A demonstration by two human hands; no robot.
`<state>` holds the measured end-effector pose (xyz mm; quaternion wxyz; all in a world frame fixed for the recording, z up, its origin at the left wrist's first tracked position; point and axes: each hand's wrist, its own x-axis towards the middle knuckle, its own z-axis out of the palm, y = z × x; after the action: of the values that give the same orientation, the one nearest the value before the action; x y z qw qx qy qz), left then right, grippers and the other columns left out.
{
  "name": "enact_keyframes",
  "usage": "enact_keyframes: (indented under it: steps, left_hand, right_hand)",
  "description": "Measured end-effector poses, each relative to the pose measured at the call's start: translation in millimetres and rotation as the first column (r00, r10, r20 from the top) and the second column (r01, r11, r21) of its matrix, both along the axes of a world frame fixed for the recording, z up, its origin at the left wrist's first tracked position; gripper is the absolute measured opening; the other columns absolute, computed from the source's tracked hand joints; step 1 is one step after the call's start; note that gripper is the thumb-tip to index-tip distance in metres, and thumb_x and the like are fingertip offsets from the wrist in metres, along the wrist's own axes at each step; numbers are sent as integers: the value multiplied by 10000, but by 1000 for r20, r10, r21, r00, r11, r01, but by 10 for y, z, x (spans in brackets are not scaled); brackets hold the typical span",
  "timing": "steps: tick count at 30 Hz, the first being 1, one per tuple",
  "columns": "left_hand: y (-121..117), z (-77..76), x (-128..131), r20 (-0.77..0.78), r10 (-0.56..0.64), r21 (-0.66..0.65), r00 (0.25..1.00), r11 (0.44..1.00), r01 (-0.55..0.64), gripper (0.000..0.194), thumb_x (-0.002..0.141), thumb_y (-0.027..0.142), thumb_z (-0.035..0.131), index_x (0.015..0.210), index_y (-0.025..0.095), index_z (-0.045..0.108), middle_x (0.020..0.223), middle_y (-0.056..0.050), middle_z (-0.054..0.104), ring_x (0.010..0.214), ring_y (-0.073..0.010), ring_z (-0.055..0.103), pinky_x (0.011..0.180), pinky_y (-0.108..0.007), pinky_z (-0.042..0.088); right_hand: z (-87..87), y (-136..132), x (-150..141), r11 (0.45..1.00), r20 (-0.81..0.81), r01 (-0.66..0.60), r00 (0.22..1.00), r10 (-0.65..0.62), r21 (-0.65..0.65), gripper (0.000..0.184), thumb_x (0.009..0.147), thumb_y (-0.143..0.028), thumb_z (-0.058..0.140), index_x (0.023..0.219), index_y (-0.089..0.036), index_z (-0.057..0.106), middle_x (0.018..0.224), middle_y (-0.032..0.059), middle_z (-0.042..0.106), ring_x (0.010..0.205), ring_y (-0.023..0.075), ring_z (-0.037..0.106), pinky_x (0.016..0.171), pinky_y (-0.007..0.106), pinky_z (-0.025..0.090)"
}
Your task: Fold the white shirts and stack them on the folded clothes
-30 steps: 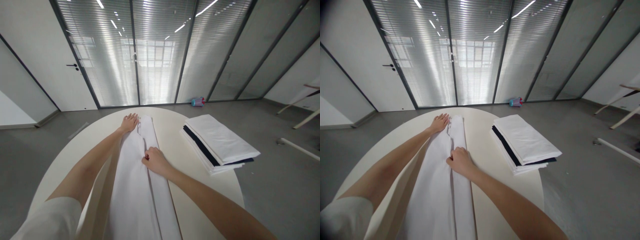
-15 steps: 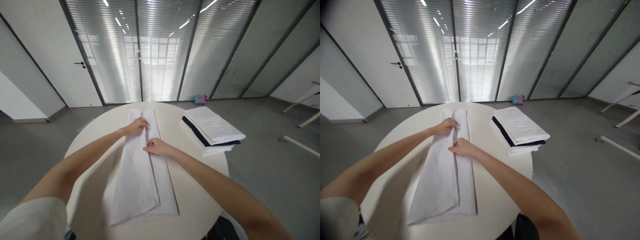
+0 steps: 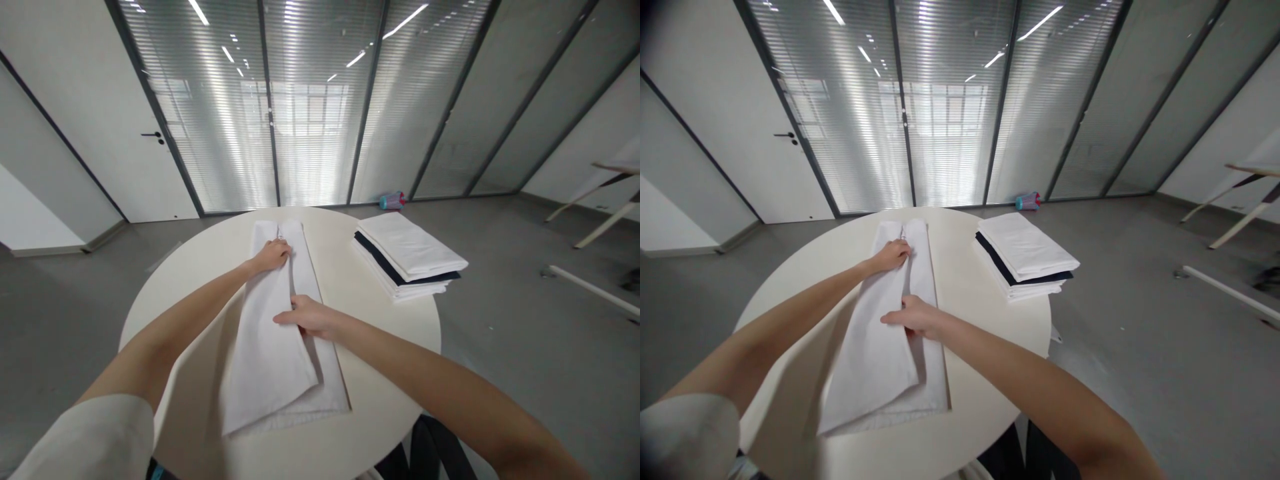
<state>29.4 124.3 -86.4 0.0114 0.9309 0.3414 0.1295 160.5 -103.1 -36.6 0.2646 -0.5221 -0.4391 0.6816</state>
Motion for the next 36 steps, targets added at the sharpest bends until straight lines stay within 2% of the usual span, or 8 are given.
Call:
enact_keyframes:
  steps: [6,11,18,22,27,30,33,36]
  left_hand:
    - [-45,-25,33,-36,-4,45,999,999,6,248,860,119,437,878,188,675,1031,-106,644,1077,-292,553,933,-465,416]
    - [-117,-58,43,-32,9,82,999,997,-6,233,878,125,441,941,189,657,1061,-114,627,1097,-286,542,946,-451,404]
    - [-175,9,64,-12,21,96,1000,995,-20,272,845,98,461,1020,206,637,1063,-87,662,1088,-258,582,963,-409,432]
    - [-168,5,39,10,68,100,998,993,-69,370,908,169,445,1246,195,593,1320,-121,606,1268,-263,531,1083,-419,380]
    - [-195,-107,-35,-74,142,8,987,990,-142,543,1003,435,410,1477,170,412,1541,-178,425,1436,-299,385,1157,-459,304]
    - [-273,-97,-26,-74,147,5,986,989,-148,549,1021,428,387,1488,140,405,1563,-210,381,1455,-324,353,1159,-494,299]
    - [-488,-23,41,-33,119,31,992,993,-118,535,1031,443,368,1482,163,431,1590,-196,340,1479,-357,297,1166,-560,274]
    - [-889,26,123,-23,22,25,999,999,-21,547,1032,503,333,1484,217,448,1594,-148,357,1498,-359,251,1186,-589,232]
  right_hand:
    - [-173,-156,52,996,87,-22,996,14,89,164,718,-113,720,868,-133,658,841,48,719,745,167,669,659,256,513]
    - [-259,-239,114,986,277,-109,958,70,129,73,738,-145,732,746,-116,666,764,42,700,683,146,621,557,212,417]
    - [-198,-370,68,998,114,-54,992,56,-20,70,837,-157,636,890,-112,643,808,43,696,657,123,620,558,206,452]
    - [-156,-446,65,995,94,-61,993,68,-74,64,859,-171,617,899,-121,617,773,29,686,603,117,620,506,200,471]
    - [-99,-593,129,953,4,-259,965,263,-157,68,855,-171,596,818,-118,616,650,18,673,486,121,614,475,226,525]
    - [0,-702,198,885,10,-424,901,434,-192,288,890,-304,601,654,-138,584,583,19,643,454,112,602,464,213,512]
    - [156,-772,306,842,224,-528,813,538,-108,455,919,-445,568,567,-158,563,485,-7,564,389,83,511,406,184,408]
    - [273,-777,413,865,469,-478,806,362,154,457,910,-491,574,587,-168,578,471,-22,532,414,83,470,427,198,339]
